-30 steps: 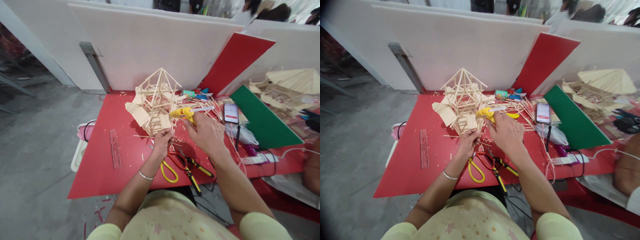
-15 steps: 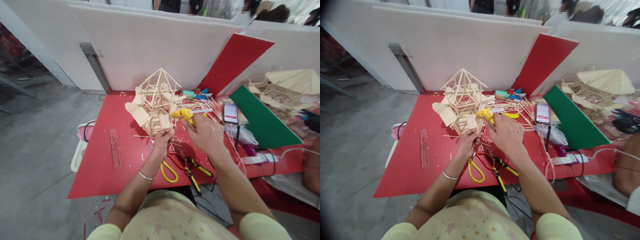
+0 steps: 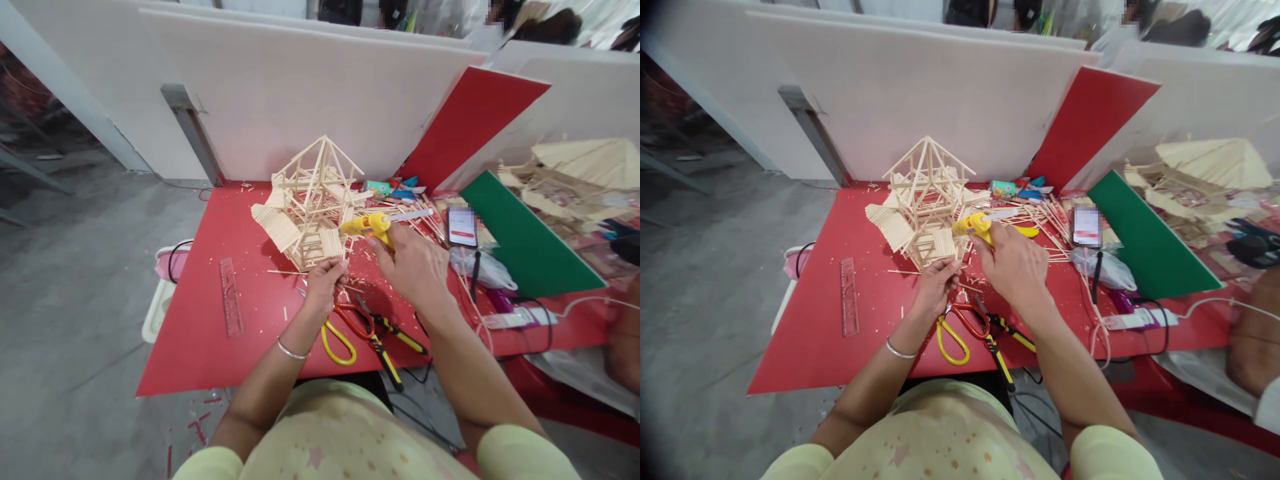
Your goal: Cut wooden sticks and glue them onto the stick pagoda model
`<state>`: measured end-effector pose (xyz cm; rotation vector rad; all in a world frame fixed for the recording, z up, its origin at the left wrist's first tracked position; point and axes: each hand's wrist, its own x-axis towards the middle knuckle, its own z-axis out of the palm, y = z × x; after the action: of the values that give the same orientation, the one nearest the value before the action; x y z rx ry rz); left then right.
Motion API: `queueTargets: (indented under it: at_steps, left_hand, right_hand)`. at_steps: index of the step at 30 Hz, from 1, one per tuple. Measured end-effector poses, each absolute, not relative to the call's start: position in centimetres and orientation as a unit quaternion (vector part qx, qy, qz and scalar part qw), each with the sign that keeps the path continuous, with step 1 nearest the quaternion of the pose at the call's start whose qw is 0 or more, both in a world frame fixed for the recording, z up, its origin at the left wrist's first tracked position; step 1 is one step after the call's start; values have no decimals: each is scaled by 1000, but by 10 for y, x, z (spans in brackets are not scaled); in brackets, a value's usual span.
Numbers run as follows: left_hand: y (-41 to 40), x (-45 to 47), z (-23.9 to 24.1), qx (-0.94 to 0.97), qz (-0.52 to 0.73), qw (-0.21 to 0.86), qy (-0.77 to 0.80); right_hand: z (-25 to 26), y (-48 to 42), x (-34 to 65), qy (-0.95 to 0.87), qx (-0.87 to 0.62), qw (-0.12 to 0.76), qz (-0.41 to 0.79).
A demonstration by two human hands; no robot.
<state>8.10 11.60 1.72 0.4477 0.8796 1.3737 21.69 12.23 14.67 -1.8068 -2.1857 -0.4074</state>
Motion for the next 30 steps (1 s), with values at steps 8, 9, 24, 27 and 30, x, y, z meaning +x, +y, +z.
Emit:
queueTargets:
  at_steps: [8,9,24,27,30]
  left_hand:
    - [116,81,14,206,604,662,393]
    - [116,81,14,207,603,662,394]
    - [112,80,16,215,598,662,398]
    - [111,82,18,220,598,663,393]
    - [110,83,18,217,603,664,385]
  right_hand:
    - [145,121,220,-753,-631,131,-135]
    - [145,121,220,-752,-631,134,-135]
    - [126,120,225,-751,-620,177,-143]
    - [110,119,231,-742,-619,206,-153]
    - [96,120,235,-734,-612,250,-153]
